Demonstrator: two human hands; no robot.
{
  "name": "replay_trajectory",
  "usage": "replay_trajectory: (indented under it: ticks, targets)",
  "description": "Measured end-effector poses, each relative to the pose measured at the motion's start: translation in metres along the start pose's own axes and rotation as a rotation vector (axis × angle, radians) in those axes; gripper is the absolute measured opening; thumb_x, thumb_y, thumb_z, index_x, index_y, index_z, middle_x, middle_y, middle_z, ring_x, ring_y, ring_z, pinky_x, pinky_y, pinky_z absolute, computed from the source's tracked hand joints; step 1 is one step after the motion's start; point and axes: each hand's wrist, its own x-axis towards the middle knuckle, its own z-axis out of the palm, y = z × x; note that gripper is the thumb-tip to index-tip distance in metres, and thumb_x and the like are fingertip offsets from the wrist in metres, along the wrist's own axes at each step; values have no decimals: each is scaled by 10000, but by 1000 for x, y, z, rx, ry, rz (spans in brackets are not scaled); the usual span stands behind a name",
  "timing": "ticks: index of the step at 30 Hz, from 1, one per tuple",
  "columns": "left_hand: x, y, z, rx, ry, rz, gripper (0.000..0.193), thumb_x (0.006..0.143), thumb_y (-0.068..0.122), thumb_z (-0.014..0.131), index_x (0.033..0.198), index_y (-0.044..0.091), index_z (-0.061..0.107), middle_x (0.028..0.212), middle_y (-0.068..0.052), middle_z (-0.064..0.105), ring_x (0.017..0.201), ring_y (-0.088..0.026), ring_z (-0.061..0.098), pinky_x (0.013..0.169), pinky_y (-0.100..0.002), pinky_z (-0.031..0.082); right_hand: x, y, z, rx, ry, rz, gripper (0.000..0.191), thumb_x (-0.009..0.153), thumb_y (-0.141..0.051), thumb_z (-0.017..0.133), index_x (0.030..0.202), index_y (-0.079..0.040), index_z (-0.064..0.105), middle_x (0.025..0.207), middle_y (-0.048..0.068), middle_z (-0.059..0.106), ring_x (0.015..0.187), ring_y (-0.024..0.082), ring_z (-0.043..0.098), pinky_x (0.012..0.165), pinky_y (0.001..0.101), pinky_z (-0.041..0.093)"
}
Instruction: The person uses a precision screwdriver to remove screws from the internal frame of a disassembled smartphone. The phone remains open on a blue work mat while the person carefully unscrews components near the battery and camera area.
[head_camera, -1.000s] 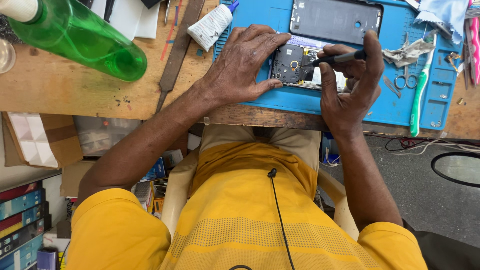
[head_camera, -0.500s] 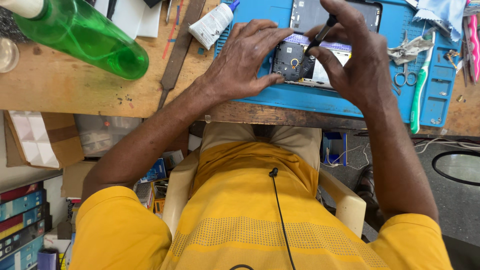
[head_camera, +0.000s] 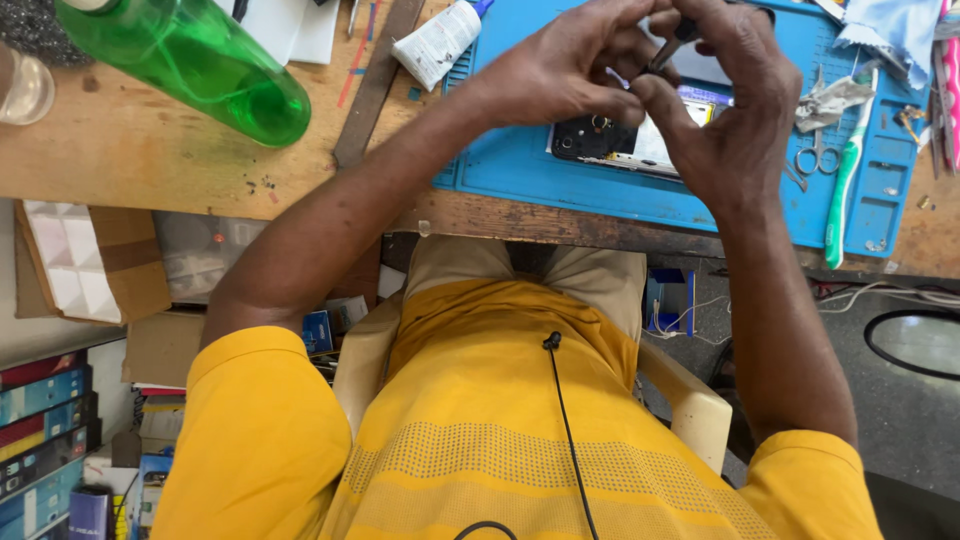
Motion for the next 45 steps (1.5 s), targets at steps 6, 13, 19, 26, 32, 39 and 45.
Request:
replay_trajectory:
  ticks: [6,13,19,26,32,39,45]
  targets:
    - [2,0,-1,119,25,-12,825,855,65,953,1519,86,465,1057,-85,738,1000,-168,766,878,-323,697,-1,6,3,48,-7,-31,623,976,180,775,1484,-84,531,1301,118,676,1157,209,683,1006,319,573]
    - [1,-2,-5,-104,-37,40,695,1003,-81,826,1567,70,448,1152,-74,724,1119,-163,793,1004,-323,646,-3,5,5,147,-2,30,630,1020,148,817,1513,-94,509,1326,100,654,1185,195,679,1040,318,604]
    - [2,-5,-3,-192,-89,7,601,1069,-91,671,1583,61,400,1275,-90,690,1201,-155,712,1135,-348,650,-2,10,6,57,6,-7,698,988,114,898,1512,-108,493,1290,96,628,1166,164,662,1001,287,584]
    - [3,-18,-8,-175,-44,64,696,1044,-90,803,1580,59,386,1381,-44,662,1288,-148,687,1146,-338,618,-3,9,8,108,-21,12,679,979,187,794,1505,-65,447,1268,128,632,1174,200,661,1055,320,576]
    - [1,-27,-6,95,31,-23,579,923,33,909,1384,64,561,1144,-80,703,1098,-179,720,997,-338,653,-4,16,11,220,-1,34,666,1023,204,800,1512,-69,439,1288,108,625,1179,178,664,1069,285,587]
    - [0,-25,-6,65,34,9,578,919,18,875,1399,70,557,1099,-80,737,1041,-170,776,928,-330,665,-9,17,13,206,0,14,712,1011,252,753,1539,-76,406,1362,103,579,1185,188,625,1083,273,544]
    - [2,-11,-6,-16,-1,29,565,957,-33,809,1431,47,514,1164,-51,750,1085,-127,797,947,-297,647,-8,16,14,217,9,38,724,1015,234,771,1541,-91,394,1287,96,573,1197,186,634,1089,275,571]
